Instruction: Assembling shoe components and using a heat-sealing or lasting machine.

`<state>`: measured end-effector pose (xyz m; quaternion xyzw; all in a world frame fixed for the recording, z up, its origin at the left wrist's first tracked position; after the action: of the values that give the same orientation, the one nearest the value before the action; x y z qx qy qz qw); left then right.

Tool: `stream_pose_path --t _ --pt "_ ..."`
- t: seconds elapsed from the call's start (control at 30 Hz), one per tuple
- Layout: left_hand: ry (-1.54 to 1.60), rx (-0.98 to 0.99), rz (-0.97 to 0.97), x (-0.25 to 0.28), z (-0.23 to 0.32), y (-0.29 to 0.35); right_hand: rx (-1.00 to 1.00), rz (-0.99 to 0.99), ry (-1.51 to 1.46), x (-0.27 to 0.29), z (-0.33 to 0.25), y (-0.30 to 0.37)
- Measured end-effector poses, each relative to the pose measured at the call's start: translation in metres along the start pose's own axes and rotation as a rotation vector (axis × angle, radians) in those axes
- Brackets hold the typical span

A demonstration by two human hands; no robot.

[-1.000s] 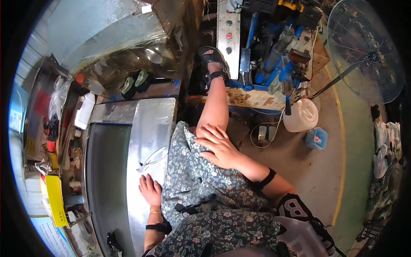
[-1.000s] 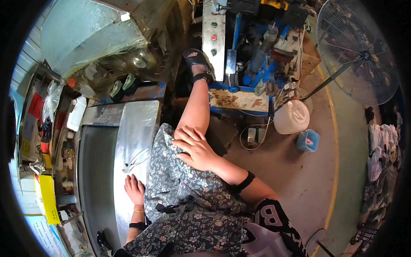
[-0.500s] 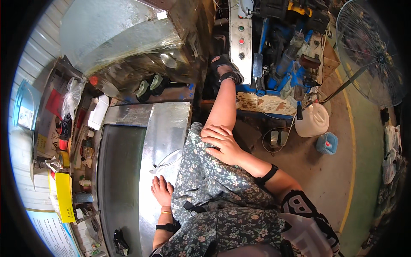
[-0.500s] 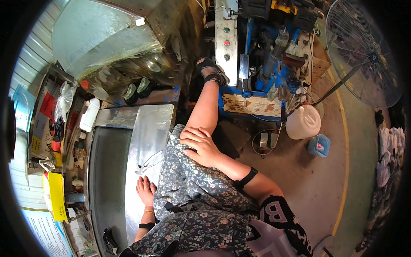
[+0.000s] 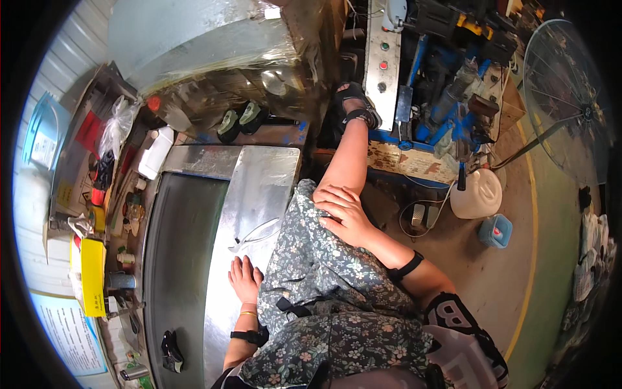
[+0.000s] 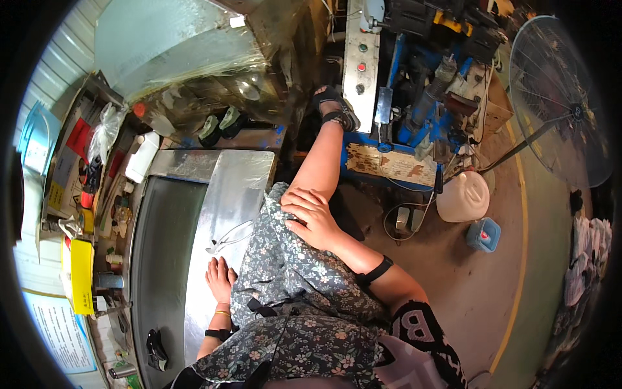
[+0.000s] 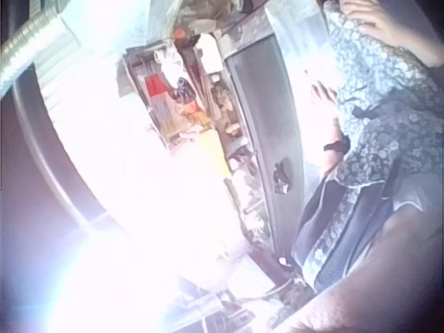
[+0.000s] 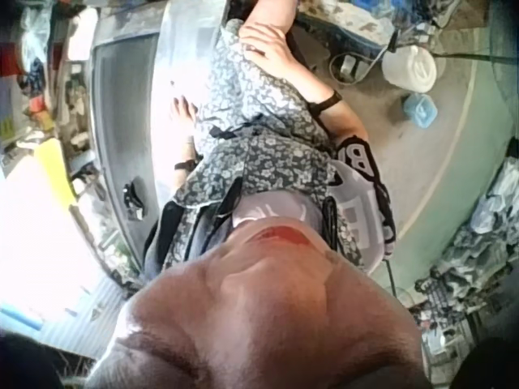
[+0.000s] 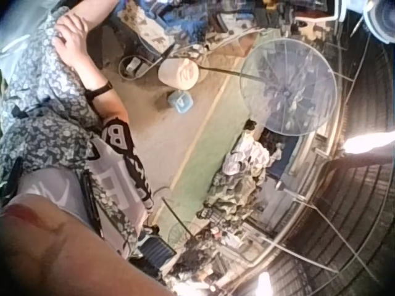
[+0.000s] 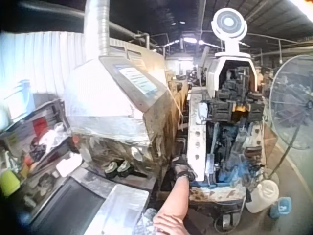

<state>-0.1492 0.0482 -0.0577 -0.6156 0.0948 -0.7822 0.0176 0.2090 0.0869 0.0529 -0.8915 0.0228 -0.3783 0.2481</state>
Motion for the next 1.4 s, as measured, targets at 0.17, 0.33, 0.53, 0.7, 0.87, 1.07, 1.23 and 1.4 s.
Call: stream_pose_path --t 0.17,0.33,0.53,0.7,0.87,1.07,1.23,1.4 --pt "0.0 -0.003 0.037 0.003 -0.012 0.009 0.002 -0.022 0.016 -0.005 -0.01 -0.004" --pt "0.519 0.059 -0.055 0.048 -0.01 -0.003 -0.011 0.009 0.074 0.008 -0.005 0.0" --pt "0.338 0.297 0.082 0.087 -0.121 0.067 0.028 -0.011 0.064 -0.008 -0.02 -0.009" --pt "-0.119 0.479 0.229 0.141 -0.224 0.121 0.042 -0.022 0.086 -0.005 -0.021 -0.011" --pt "-0.41 1.057 0.186 0.164 -0.324 0.214 0.024 -0.051 0.199 -0.006 -0.027 -0.005" --pt "0.15 1.682 0.51 0.181 -0.442 0.348 0.071 -0.047 0.176 -0.007 -0.046 -0.022" --pt "-0.364 0.73 0.12 0.18 -0.413 0.206 0.015 -0.043 0.264 0.001 -0.047 -0.025" --pt "-0.452 1.152 -0.424 0.172 -0.397 0.15 -0.024 -0.028 0.307 0.013 -0.041 -0.013"
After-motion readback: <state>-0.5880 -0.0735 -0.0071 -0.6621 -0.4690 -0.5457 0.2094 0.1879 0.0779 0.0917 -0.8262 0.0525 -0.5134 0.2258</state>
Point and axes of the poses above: each hand's wrist, its own y-axis away from the middle knuckle, its own x-axis out of the back of the hand, z = x × y, the point moved 9 cm from there along -y, towards the middle knuckle, and after that the axes turned 7 degrees about y, right-handed, at the moved point
